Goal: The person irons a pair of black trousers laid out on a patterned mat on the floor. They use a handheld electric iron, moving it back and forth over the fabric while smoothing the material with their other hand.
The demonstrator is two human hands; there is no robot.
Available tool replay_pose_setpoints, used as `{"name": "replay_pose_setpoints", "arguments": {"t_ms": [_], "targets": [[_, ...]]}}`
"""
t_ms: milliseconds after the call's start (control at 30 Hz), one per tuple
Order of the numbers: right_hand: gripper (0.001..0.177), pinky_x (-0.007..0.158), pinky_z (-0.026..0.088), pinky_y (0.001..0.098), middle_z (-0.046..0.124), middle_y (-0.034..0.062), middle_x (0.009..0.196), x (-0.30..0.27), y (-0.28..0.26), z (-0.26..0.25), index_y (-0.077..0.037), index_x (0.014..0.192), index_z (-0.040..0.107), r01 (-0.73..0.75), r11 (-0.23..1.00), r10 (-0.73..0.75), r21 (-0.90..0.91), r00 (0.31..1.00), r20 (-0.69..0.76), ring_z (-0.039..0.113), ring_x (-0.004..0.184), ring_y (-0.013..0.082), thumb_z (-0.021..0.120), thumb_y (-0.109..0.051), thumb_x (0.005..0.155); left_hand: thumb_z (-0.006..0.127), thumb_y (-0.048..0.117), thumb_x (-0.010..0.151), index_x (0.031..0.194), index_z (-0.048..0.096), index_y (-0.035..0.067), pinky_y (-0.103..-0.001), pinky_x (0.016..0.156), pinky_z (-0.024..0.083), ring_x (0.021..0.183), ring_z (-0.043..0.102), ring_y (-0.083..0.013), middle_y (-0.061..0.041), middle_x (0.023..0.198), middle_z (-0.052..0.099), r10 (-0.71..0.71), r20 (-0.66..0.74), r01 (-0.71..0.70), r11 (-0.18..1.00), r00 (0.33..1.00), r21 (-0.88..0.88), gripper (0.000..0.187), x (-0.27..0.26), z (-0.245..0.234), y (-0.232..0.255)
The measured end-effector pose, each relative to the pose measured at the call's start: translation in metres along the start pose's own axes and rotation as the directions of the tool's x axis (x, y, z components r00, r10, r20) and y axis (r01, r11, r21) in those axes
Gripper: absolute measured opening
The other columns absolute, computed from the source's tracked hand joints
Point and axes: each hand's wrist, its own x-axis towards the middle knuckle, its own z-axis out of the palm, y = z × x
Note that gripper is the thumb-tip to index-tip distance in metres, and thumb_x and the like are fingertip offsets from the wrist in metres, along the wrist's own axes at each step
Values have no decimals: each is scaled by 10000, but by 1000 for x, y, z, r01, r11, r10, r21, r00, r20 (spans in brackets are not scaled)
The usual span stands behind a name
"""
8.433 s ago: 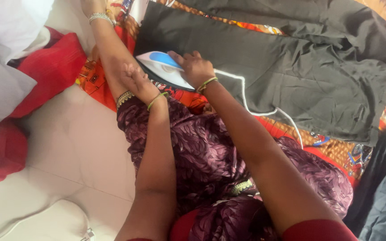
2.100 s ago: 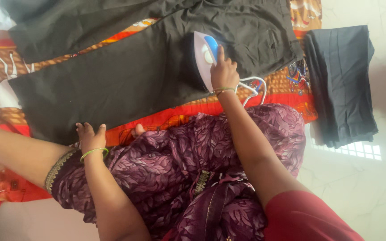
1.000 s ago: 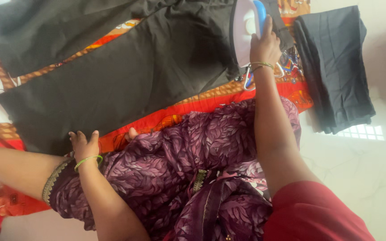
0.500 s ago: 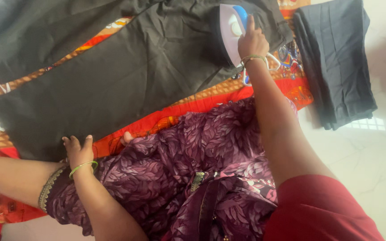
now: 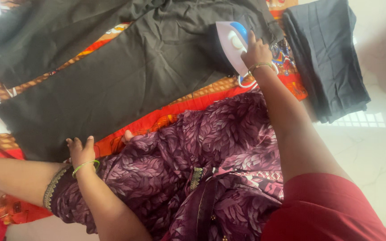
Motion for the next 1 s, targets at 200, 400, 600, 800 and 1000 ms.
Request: {"name": "replay_pose_setpoints", "arguments": {"t_ms": [200,400,600,800,1000], "targets": [[362,846,543,561,709,203,1032,-28,57,16,-149,1192,591,-222,959,226,174,974,-2,687,989,453,706,-275,872,585,479,1006,1527,370,-129,-466,1302,153,1589,148,-413,-322,1687,156,108,-38,-109,994,993,-27,829,10,7,-12],[399,762,522,544,729,201,1002,-60,164,-7,-88,1106,617,-305,883,448,356,776,-445,681,905,460,809,-384,920,570,482,991,1512,365,-122,-452,1264,141,1578,147,-402,-310,1678,161,98,-51,-101,992,994,-69,823,3,6,-6],[397,870,511,499,687,194,1079,-167,304,-77,-43,1174,593,-280,787,584,550,626,-516,681,1000,381,787,-282,924,592,490,989,1511,374,-122,-450,1272,138,1577,143,-406,-315,1675,167,115,-54,-116,993,992,-15,834,17,12,-21],[394,850,520,508,701,180,1072,-219,273,-62,-67,1179,590,-357,717,676,598,564,-474,687,988,391,797,-290,930,555,506,987,1498,429,-82,-436,1279,158,1589,171,-386,-298,1679,199,92,-14,-93,995,996,-47,789,3,3,-16],[391,830,529,517,715,167,1064,-184,251,-76,-91,1185,587,-392,709,688,586,567,-453,692,976,401,807,-298,936,552,495,1000,1475,415,-115,-459,1242,163,1552,175,-423,-330,1660,186,95,-19,-95,995,995,-21,786,-3,-2,-1]]}}
